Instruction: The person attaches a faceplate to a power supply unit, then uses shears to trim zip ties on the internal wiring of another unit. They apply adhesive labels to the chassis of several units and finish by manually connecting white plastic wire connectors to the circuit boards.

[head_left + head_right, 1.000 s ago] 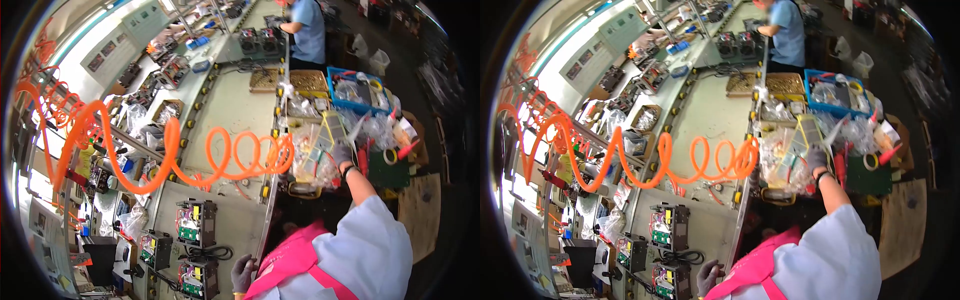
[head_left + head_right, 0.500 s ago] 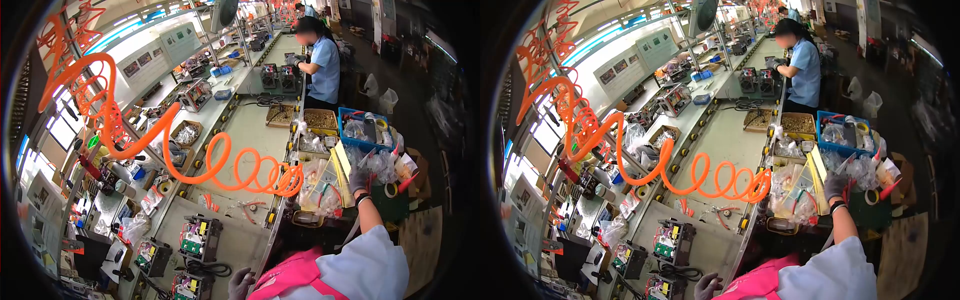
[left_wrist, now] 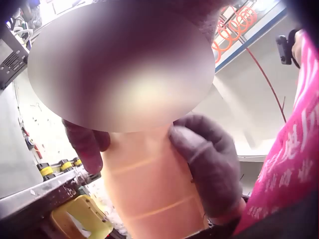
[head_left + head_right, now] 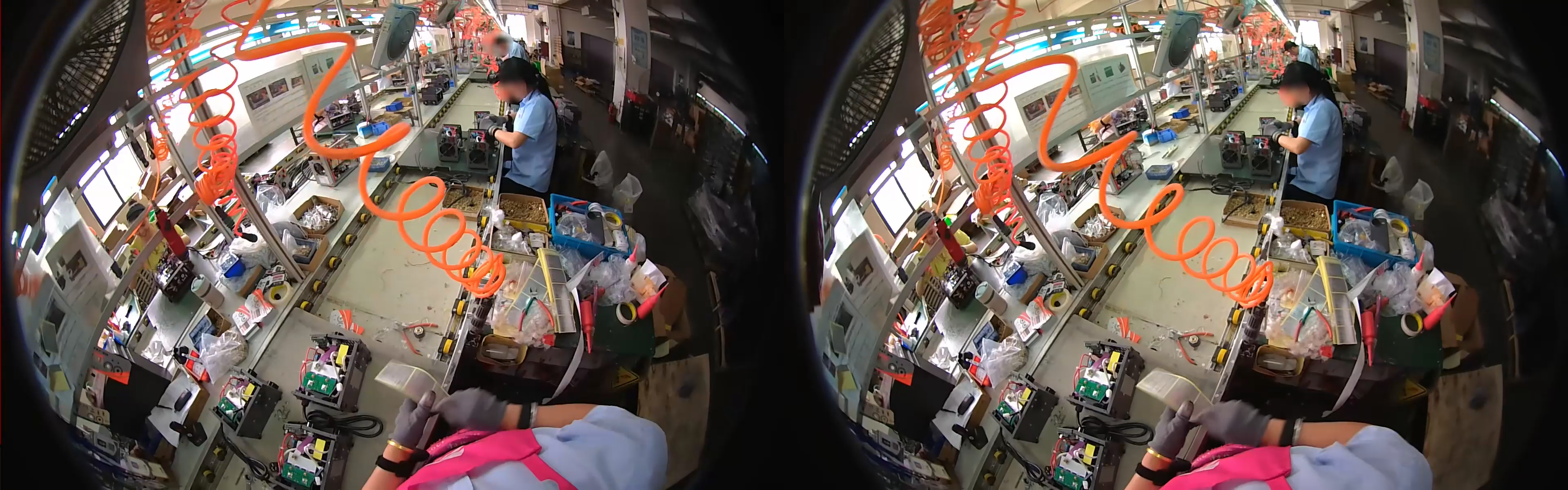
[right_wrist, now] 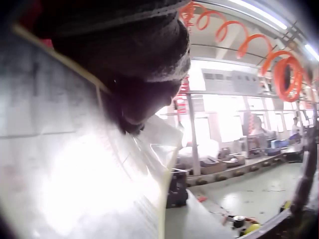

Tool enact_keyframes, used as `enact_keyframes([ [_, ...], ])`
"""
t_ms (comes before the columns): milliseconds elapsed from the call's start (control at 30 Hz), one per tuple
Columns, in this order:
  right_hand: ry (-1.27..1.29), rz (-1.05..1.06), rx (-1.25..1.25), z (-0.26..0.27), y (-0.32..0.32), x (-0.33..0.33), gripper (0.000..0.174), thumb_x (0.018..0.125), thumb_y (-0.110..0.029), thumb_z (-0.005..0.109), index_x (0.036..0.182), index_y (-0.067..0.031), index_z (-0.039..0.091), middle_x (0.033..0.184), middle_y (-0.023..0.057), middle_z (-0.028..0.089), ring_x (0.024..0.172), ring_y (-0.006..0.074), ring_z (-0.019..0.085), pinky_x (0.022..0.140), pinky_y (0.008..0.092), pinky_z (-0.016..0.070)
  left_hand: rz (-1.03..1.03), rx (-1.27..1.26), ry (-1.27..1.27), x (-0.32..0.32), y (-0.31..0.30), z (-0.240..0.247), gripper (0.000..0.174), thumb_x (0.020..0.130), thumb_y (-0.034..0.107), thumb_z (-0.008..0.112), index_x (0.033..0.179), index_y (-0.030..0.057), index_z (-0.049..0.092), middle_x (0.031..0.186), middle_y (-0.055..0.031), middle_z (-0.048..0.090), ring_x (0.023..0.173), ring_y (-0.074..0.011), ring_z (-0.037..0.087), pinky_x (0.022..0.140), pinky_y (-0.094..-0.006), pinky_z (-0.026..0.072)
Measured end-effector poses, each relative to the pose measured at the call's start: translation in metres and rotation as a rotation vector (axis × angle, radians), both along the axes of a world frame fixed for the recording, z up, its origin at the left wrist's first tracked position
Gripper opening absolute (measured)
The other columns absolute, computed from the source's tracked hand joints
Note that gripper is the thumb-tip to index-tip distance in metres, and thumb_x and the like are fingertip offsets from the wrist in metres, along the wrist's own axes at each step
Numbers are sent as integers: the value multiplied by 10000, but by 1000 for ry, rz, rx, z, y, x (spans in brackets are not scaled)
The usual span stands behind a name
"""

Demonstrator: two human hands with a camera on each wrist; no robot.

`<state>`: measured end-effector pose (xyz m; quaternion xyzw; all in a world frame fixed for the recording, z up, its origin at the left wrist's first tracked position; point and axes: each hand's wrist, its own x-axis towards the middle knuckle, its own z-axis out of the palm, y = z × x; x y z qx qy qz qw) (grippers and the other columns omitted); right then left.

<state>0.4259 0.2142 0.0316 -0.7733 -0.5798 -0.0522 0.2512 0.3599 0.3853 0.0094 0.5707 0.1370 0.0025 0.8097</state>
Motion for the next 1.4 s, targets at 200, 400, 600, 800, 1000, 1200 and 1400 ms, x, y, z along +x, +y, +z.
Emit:
enact_keyframes([
  [200, -102, 24, 234, 28, 43, -26, 365, 784, -281, 617, 1114, -130, 578, 953, 56, 600, 828, 251, 602, 703, 383, 483, 224, 467, -116, -39, 30, -9, 209, 883, 133, 577, 1027, -3, 643, 841, -45, 635, 752, -108, 579, 648, -251, 465],
  [400, 81, -93, 249, 51, 55, -16, 420, 791, -218, 642, 1197, -145, 566, 910, 83, 594, 856, 258, 578, 765, 376, 459, -149, 631, -241, -60, 59, 16, 218, 817, 58, 613, 1026, 8, 649, 1004, -75, 651, 881, -164, 624, 778, -277, 480],
  [600, 25, -132, 301, 42, 74, -29, 568, 814, -207, 604, 1350, -140, 428, 740, 72, 555, 700, 247, 565, 634, 371, 451, 215, 747, -200, -67, 74, -13, 394, 738, 92, 688, 1123, 82, 608, 1031, -112, 617, 938, -267, 605, 810, -339, 473],
  [800, -217, -107, 301, 75, 86, -37, 682, 739, -145, 608, 1384, -155, 386, 765, 44, 576, 719, 230, 578, 655, 325, 442, 604, 1682, -309, -83, 55, 79, 737, 695, 234, 776, 1318, 102, 406, 1269, -157, 478, 1178, -367, 458, 986, -434, 378],
  [1000, 452, 110, 460, 45, 105, -40, 571, 780, -76, 596, 1326, -148, 448, 764, 99, 593, 666, 309, 598, 605, 381, 478, 250, 397, -225, -88, 67, 34, 439, 738, 115, 754, 1111, 22, 543, 993, -80, 621, 848, -171, 605, 779, -299, 488],
  [1200, 34, -4, 323, 41, 104, -32, 355, 837, -212, 633, 1183, -146, 586, 1138, 62, 602, 1016, 233, 584, 877, 370, 452, 344, 373, -166, -100, 62, 36, 298, 752, 0, 719, 1012, 13, 575, 901, -42, 632, 811, -105, 582, 741, -251, 479],
  [1400, 693, 351, 197, 26, 114, -31, 418, 810, -204, 649, 1218, -147, 582, 1028, 99, 624, 896, 262, 622, 785, 344, 491, 420, 465, -101, -104, 55, 50, 262, 704, 12, 761, 895, 20, 582, 809, -17, 616, 734, -83, 552, 698, -230, 472],
])
